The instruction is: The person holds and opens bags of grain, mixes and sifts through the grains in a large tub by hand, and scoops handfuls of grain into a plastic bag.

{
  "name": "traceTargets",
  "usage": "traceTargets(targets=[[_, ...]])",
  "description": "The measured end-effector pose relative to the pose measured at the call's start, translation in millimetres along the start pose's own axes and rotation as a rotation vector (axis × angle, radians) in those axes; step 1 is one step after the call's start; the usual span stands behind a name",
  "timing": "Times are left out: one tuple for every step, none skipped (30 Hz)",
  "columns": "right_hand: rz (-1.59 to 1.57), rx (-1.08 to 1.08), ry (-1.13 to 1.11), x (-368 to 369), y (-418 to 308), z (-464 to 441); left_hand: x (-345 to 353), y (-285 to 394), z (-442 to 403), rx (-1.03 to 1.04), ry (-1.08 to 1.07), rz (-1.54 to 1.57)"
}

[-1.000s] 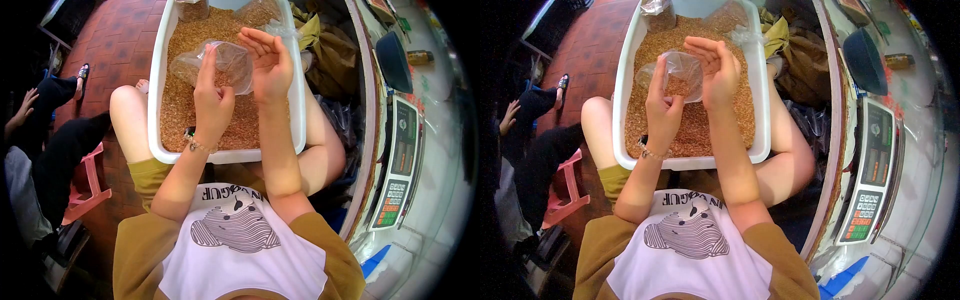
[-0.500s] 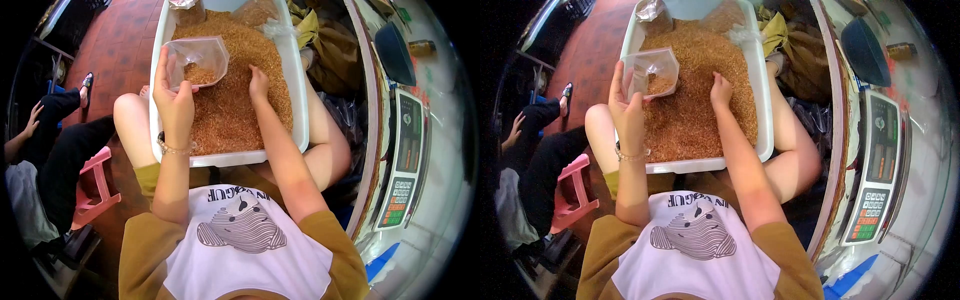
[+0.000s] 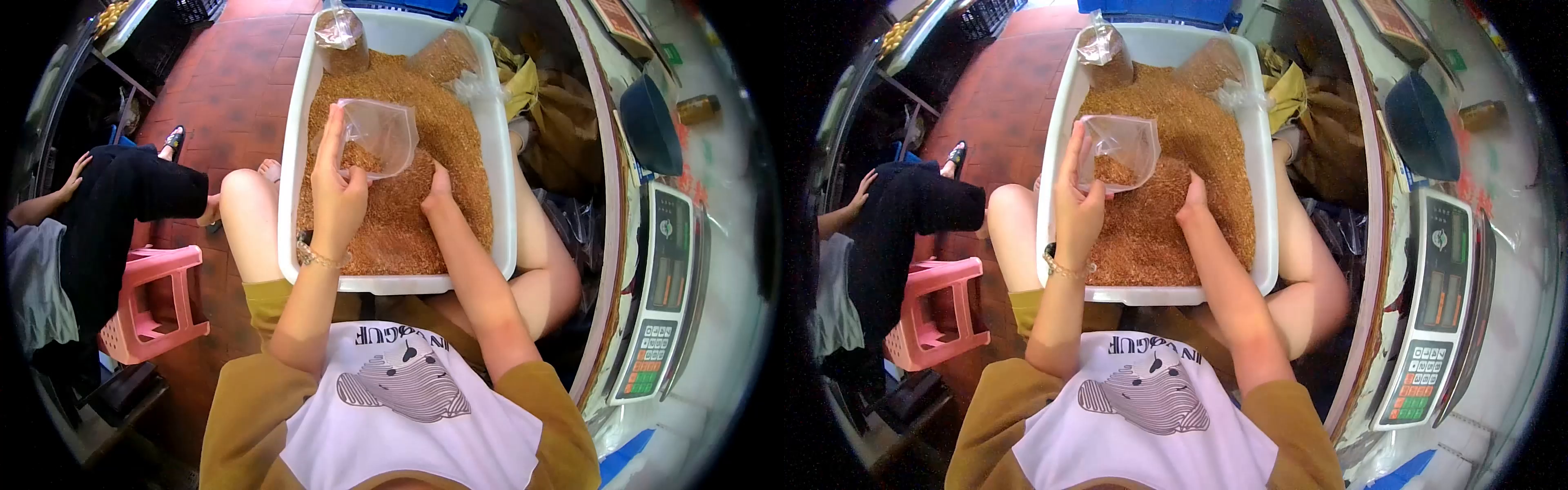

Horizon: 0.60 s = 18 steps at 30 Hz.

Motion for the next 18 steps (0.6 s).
traceTargets(targets=[[-0.054, -0.009, -0.02, 6.4, -3.6, 3.4, 1.1, 1.7, 1.1, 0.004, -0.006, -0.001], [-0.105, -0.021, -0.041, 13.0, -9.0, 6.3, 1.7, 3.6, 3.0, -0.017, 0.012, -0.021], [-0.123, -0.038, -0.071, 19.9, -15.1, 8.9, 2.0, 3.3, 2.9, 0.008, 0.024, -0.051], [-0.142, -0.054, -0.099, 26.1, -19.9, 12.2, 2.7, 0.6, 3.0, 0.031, 0.036, -0.081], [-0.165, -0.069, -0.124, 31.2, -24.6, 15.5, 5.3, 0.8, 3.6, 0.05, 0.033, -0.108], [-0.157, -0.104, -0.082, 37.5, -34.2, 25.5, 8.2, 2.2, 3.8, 0.069, 0.029, -0.136], [-0.151, -0.139, -0.037, 47.6, -46.1, 40.4, 11.1, 3.5, 3.8, 0.088, 0.027, -0.163], [-0.146, -0.174, 0.008, 51.6, -54.0, 49.0, 15.0, 6.0, 3.6, 0.123, 0.011, -0.234], [-0.157, -0.225, -0.02, 52.6, -63.2, 49.1, 18.3, 7.7, 3.8, 0.158, -0.005, -0.305], [-0.166, -0.274, -0.048, 52.8, -76.2, 47.4, 20.6, 5.6, 3.5, 0.183, -0.016, -0.36], [-0.172, -0.322, -0.078, 55.9, -87.0, 45.8, 22.6, 3.9, 2.7, 0.187, -0.009, -0.406], [-0.19, -0.371, -0.05, 65.3, -98.7, 52.6, 25.5, 3.1, 1.6, 0.193, 0.004, -0.452], [-0.199, -0.392, -0.039, 74.4, -106.9, 59.4, 27.9, 3.5, 0.9, 0.198, 0.018, -0.501], [-0.21, -0.411, -0.028, 82.2, -114.7, 66.1, 31.0, 3.7, 0.9, 0.186, 0.018, -0.503], [-0.222, -0.43, -0.017, 88.7, -121.2, 72.2, 34.9, 4.1, 1.7, 0.173, 0.018, -0.505], [-0.145, -0.467, -0.052, 97.4, -127.1, 79.1, 38.1, 4.1, 1.5, 0.161, 0.017, -0.507], [-0.146, -0.477, -0.048, 104.5, -130.2, 84.1, 40.7, 3.1, 0.4, 0.153, 0.012, -0.499], [-0.148, -0.488, -0.04, 110.4, -132.5, 89.5, 43.7, 1.0, -0.3, 0.143, 0.005, -0.489]])
Point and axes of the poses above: each hand's wrist, its own z-axis away from the middle knuckle, its own x-axis out of the palm, y = z × x, the point moved 7 cm from there along -z, towards the middle knuckle, and after that the axes turned 9 degrees about z, right-handed, at the moved point
